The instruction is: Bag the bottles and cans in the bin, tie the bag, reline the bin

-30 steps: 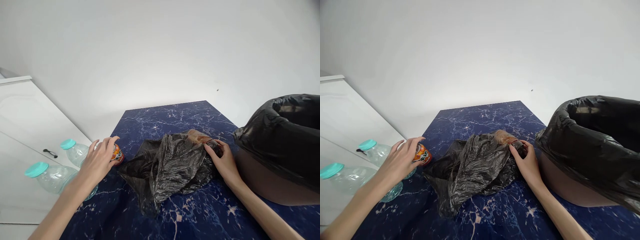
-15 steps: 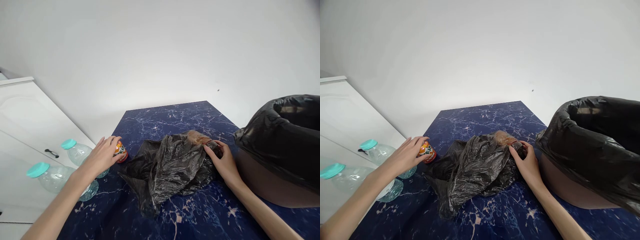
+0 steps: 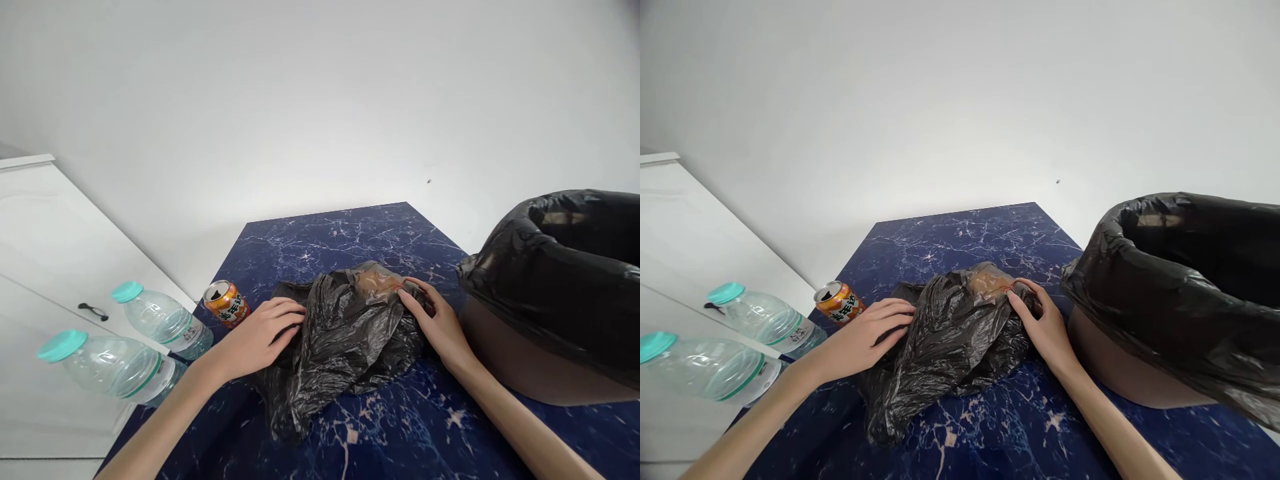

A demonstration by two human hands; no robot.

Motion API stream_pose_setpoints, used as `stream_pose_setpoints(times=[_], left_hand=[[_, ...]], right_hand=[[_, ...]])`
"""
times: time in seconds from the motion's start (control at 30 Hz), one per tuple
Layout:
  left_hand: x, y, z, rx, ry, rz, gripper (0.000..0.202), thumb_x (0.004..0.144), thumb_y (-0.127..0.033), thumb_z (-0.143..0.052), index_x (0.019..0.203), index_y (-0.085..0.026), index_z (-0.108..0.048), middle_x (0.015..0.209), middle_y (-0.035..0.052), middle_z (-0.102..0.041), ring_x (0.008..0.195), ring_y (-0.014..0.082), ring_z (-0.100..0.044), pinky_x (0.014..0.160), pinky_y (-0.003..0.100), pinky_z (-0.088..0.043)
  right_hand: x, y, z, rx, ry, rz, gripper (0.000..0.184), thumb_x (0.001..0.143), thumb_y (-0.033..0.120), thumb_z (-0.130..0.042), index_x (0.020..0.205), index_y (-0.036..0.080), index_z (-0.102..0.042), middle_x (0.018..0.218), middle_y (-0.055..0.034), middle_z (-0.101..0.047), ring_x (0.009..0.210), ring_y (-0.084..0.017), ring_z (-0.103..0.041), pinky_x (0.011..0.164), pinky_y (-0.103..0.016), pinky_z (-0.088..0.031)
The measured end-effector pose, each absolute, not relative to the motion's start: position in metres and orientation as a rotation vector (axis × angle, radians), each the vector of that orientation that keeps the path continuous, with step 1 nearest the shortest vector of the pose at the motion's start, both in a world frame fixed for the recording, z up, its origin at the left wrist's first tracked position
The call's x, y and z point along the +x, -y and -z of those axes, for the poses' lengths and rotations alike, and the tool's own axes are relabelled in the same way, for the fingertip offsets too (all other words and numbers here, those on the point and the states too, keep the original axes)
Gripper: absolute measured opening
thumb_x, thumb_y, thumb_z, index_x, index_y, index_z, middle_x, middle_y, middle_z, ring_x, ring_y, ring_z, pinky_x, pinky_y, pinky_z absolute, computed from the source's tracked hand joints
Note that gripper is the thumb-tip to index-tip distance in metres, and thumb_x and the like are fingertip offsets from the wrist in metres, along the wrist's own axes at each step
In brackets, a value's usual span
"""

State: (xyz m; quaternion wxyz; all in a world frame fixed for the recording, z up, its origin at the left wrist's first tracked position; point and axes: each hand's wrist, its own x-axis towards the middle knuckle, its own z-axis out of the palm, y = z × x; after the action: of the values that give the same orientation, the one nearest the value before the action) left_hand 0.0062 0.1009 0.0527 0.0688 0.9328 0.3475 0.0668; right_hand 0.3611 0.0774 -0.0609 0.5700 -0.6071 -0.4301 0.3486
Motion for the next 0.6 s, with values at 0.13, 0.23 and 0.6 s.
stream_pose_setpoints(times=[0.13,0.23,0.6], left_hand=[[0.024,-0.095,-0.046,2.791,-0.930,-0.204,0.032,0.111,-0.018,-0.043,0.110,-0.023,-0.075,0.135,0.0106,-0.072,0.135,0.0289,-0.062,0.114,0.047,-0.052],[0.030,-0.090,-0.044,2.766,-0.930,-0.238,0.035,0.109,-0.017,-0.040,0.103,-0.021,-0.074,0.129,0.0159,-0.071,0.127,0.0325,-0.065,0.111,0.052,-0.053],[0.049,-0.095,-0.001,2.559,-1.130,-0.564,0.078,0.097,-0.064,-0.070,0.164,-0.032,-0.047,0.164,0.0108,-0.057,0.151,0.0366,-0.053,0.129,0.054,-0.041]], right_hand=[[0.361,-0.075,0.055,-1.398,1.064,-0.912,0.065,0.088,0.075,-0.074,0.137,0.033,-0.073,0.149,-0.0059,-0.072,0.140,-0.037,-0.064,0.111,-0.048,-0.056],[0.361,-0.072,0.053,-1.370,1.129,-1.005,0.062,0.091,0.076,-0.071,0.139,0.037,-0.074,0.150,-0.0040,-0.071,0.138,-0.037,-0.066,0.110,-0.048,-0.057],[0.353,-0.059,0.046,-1.254,1.330,-1.222,0.060,0.097,0.076,-0.065,0.146,0.041,-0.069,0.155,-0.0019,-0.067,0.140,-0.036,-0.064,0.115,-0.048,-0.053]])
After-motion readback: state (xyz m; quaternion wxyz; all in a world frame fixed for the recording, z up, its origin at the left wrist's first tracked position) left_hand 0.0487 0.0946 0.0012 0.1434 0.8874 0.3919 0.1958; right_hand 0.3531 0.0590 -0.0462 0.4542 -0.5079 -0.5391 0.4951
